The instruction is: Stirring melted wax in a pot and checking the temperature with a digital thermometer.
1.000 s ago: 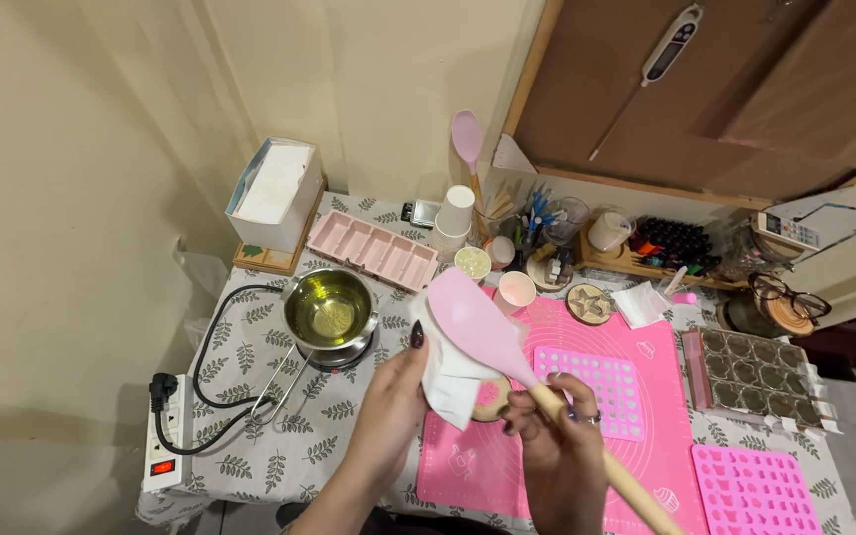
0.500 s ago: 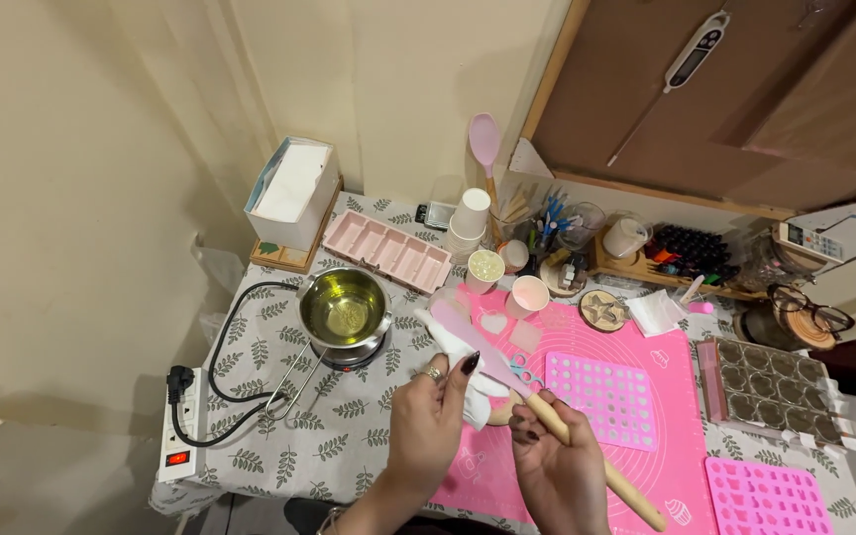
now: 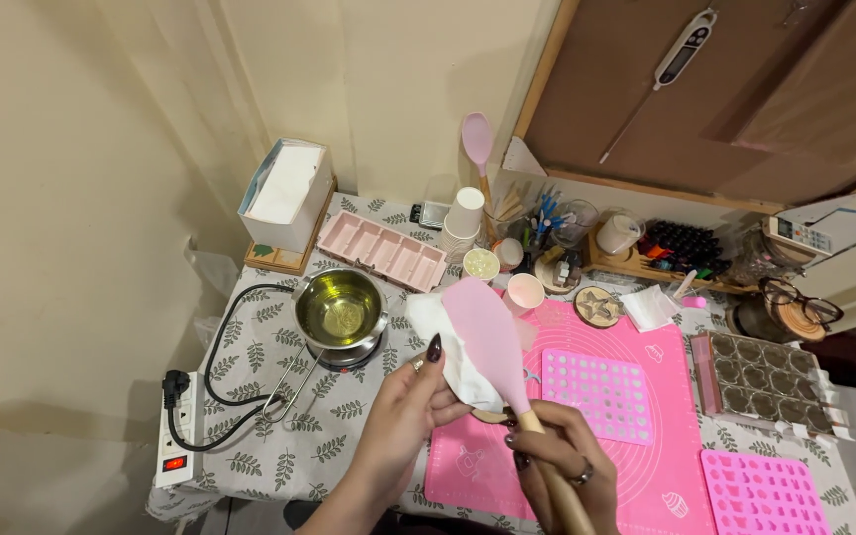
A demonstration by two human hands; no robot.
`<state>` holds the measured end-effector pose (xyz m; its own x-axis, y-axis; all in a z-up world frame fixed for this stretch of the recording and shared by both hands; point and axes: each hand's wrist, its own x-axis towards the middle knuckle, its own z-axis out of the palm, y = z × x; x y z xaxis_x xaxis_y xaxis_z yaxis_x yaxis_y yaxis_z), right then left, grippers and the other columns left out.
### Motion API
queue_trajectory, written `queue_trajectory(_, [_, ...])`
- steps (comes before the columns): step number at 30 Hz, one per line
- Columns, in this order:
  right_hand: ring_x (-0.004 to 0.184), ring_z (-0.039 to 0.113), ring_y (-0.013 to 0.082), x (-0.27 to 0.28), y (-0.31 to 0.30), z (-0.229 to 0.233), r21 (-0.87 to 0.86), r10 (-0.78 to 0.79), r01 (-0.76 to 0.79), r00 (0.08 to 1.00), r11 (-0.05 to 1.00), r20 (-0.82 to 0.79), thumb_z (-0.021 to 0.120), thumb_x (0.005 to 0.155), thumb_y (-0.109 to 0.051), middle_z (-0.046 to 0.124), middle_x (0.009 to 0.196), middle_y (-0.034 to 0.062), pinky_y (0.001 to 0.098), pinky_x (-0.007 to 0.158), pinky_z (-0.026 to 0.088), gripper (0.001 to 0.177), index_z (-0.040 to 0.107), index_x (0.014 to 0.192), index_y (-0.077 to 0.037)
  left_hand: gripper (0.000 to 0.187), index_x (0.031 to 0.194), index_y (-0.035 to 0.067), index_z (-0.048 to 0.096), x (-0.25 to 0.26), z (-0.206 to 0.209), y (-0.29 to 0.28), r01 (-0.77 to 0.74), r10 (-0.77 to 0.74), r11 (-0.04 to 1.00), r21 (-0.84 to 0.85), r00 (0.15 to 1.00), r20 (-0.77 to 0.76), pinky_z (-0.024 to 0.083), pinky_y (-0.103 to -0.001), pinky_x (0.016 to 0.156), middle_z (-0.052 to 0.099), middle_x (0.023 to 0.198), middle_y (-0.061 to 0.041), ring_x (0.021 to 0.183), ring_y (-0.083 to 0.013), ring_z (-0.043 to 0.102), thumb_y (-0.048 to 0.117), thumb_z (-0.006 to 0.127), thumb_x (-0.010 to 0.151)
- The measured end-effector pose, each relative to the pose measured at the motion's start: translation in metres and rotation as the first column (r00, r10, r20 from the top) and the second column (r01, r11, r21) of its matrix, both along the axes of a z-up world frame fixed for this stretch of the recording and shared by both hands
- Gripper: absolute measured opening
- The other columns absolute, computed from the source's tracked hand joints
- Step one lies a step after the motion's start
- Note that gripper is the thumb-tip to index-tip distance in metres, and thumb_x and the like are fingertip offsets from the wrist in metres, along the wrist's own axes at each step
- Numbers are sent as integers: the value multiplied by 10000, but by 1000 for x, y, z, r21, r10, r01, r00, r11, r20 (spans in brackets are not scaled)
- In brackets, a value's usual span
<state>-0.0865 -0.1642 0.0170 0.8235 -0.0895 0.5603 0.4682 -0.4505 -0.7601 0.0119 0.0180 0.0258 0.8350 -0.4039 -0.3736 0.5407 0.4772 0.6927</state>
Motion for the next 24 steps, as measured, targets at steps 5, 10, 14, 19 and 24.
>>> queue_trajectory(5, [940, 718, 151, -4, 4, -13, -74, 4, -7, 999, 997, -32, 689, 848, 92, 655, 1190, 132, 252, 765, 581, 264, 712, 1034, -94, 374, 1133, 5, 668, -4, 7, 1, 0, -3, 999, 46, 998, 59, 539, -301, 813, 766, 996, -80, 879, -126, 705, 330, 539, 999])
queue_trajectory(10, [970, 724, 179, -8, 12, 3, -73, 56, -64, 992, 995, -113, 663, 843, 97, 663, 1187, 140, 278, 763, 579, 268, 728, 1027, -88, 338, 1037, 8, 720, -4, 15, -4, -89, 48, 988, 124, 953, 299, 520, -264, 663, 722, 852, -9, 734, -47, 627, 322, 617, 969])
queue_trajectory(14, [938, 738, 204, -10, -4, 13, 47, 85, -77, 978, 996, -190, 595, 875, 47, 684, 1159, 155, 320, 787, 580, 209, 722, 984, -77, 403, 946, -26, 721, -4, 4, -7, -148, 50, 945, 292, 947, 317, 467, -258, 576, 680, 757, -28, 645, -58, 558, 357, 612, 1008])
queue_trajectory(19, [935, 770, 227, -21, -36, 23, 129, 134, -114, 979, 985, -156, 570, 891, -33, 742, 1102, 176, 343, 822, 607, 162, 706, 971, -67, 411, 965, -35, 715, -2, 7, -22, -118, 44, 958, 262, 961, 272, 509, -249, 606, 720, 782, -32, 662, -59, 611, 358, 598, 991])
queue_trajectory(24, [955, 761, 348, -55, -100, -20, 232, 230, -172, 940, 957, -253, 587, 925, -71, 701, 1080, 253, 438, 845, 624, 167, 734, 931, 8, 361, 1109, 5, 722, 5, -39, -35, -230, 147, 905, 358, 959, 244, 534, -252, 653, 749, 858, -21, 732, -69, 671, 295, 570, 957])
